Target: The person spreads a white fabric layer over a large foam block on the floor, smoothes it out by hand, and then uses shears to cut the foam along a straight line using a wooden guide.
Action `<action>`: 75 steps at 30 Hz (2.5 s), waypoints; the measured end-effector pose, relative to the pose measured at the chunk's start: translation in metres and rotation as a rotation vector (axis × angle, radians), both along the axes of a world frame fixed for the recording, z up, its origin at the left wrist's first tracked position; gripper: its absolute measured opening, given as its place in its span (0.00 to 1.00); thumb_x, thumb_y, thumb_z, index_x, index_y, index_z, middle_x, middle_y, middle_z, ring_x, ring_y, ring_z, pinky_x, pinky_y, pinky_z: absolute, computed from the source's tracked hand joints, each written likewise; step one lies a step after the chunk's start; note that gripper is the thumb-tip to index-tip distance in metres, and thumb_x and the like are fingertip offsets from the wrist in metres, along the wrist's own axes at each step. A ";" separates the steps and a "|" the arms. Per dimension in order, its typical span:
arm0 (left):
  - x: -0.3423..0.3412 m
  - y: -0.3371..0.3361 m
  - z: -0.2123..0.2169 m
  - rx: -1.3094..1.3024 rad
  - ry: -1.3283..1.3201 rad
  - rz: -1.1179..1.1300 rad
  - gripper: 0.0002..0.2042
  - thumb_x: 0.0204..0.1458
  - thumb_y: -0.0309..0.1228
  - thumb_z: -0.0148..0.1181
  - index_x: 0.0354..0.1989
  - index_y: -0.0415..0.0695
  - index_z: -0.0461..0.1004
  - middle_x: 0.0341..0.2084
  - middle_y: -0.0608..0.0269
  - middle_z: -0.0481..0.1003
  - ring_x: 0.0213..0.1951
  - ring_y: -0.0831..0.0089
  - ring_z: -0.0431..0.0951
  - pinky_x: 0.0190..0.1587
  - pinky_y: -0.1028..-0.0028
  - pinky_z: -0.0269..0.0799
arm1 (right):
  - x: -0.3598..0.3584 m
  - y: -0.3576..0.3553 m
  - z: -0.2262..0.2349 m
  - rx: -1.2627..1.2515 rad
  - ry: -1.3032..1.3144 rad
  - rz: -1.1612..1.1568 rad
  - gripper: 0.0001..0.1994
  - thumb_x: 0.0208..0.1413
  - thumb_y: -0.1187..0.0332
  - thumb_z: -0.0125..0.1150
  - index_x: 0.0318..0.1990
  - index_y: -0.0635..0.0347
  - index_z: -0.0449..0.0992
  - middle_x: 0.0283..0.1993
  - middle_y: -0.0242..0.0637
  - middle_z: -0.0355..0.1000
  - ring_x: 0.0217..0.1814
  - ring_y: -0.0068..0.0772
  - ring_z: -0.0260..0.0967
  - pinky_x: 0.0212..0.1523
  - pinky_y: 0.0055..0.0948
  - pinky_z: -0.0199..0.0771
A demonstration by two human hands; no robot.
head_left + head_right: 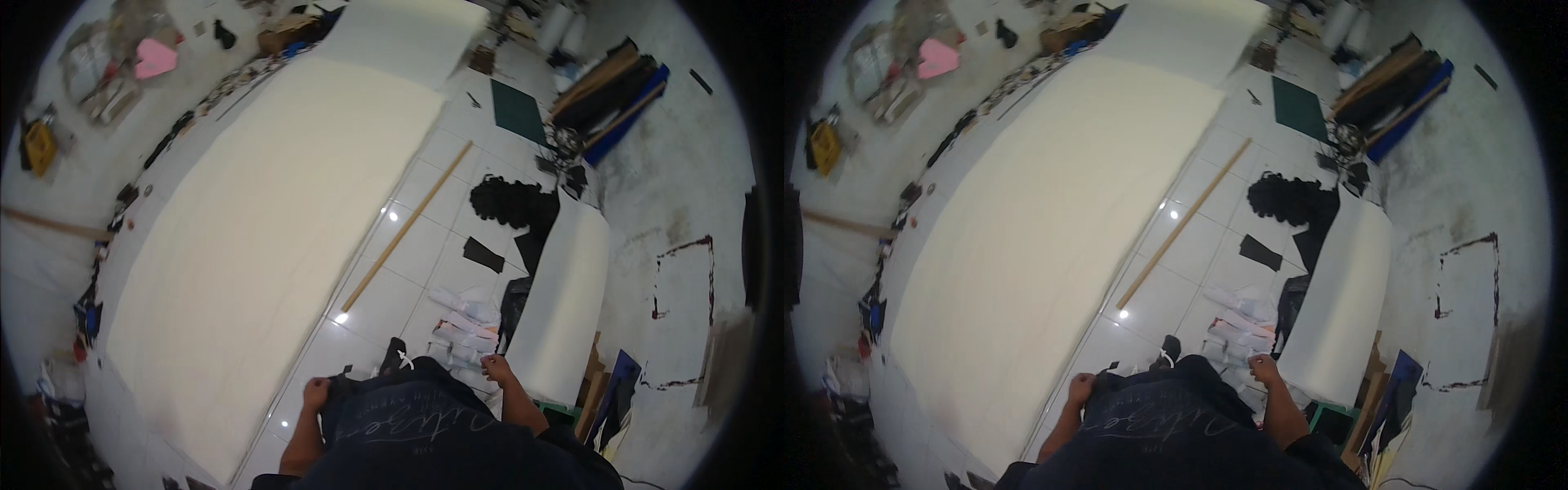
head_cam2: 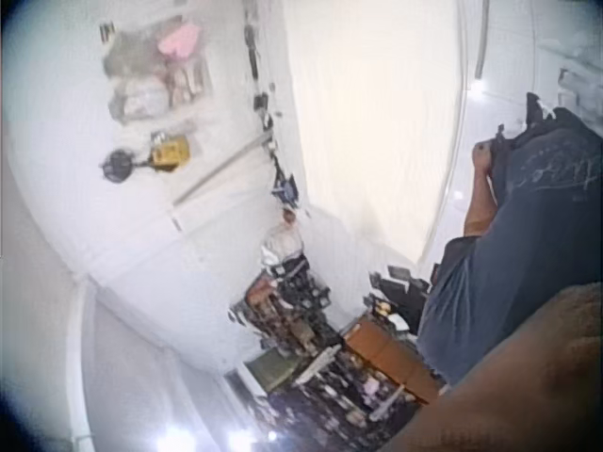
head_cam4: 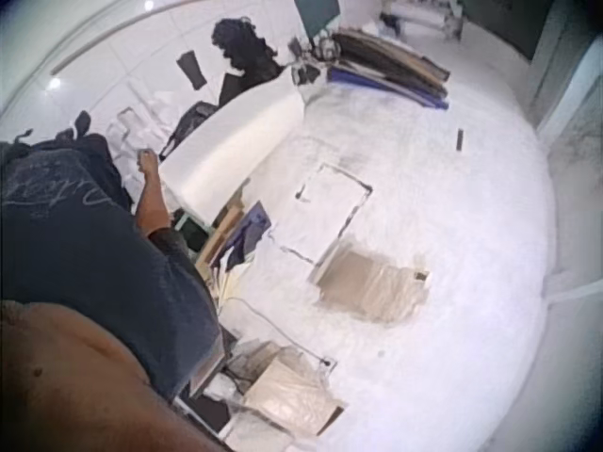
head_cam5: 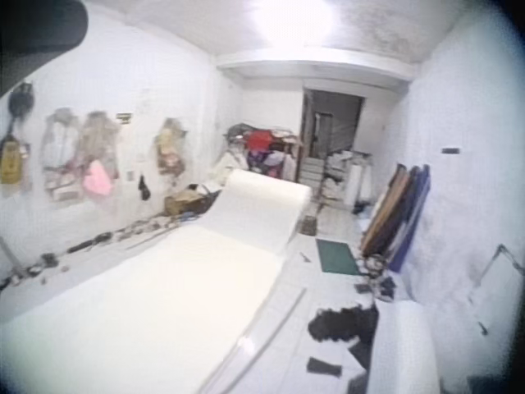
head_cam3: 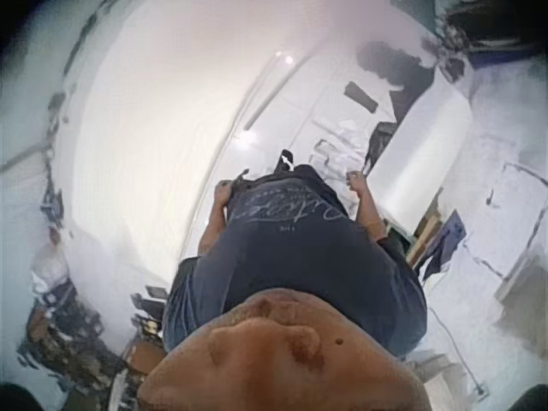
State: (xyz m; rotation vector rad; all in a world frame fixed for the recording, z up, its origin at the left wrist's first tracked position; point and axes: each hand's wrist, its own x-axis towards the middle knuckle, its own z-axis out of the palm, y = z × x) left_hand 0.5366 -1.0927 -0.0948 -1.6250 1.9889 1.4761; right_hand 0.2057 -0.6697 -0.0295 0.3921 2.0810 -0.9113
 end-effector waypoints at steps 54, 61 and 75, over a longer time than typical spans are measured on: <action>-1.483 -0.239 -0.062 -0.281 -0.228 -0.607 0.20 0.49 0.45 0.55 0.30 0.37 0.76 0.33 0.42 0.75 0.40 0.49 0.74 0.43 0.56 0.69 | -1.531 -0.293 0.025 -0.004 0.321 0.889 0.20 0.50 0.57 0.61 0.46 0.61 0.72 0.40 0.46 0.75 0.42 0.44 0.74 0.44 0.37 0.72; -1.741 -0.247 0.100 -0.014 0.386 0.176 0.17 0.51 0.44 0.56 0.39 0.43 0.75 0.33 0.52 0.76 0.38 0.61 0.77 0.41 0.65 0.71 | -1.642 -0.430 0.074 -0.130 0.218 1.217 0.19 0.47 0.59 0.65 0.45 0.60 0.74 0.43 0.46 0.74 0.45 0.42 0.73 0.45 0.35 0.72; -1.845 -0.057 0.097 0.130 -0.037 0.249 0.15 0.51 0.41 0.51 0.40 0.44 0.73 0.35 0.48 0.74 0.41 0.50 0.73 0.46 0.58 0.68 | -1.856 -0.534 0.075 -0.065 -0.015 2.157 0.17 0.53 0.53 0.57 0.34 0.59 0.75 0.33 0.44 0.73 0.38 0.47 0.71 0.38 0.40 0.69</action>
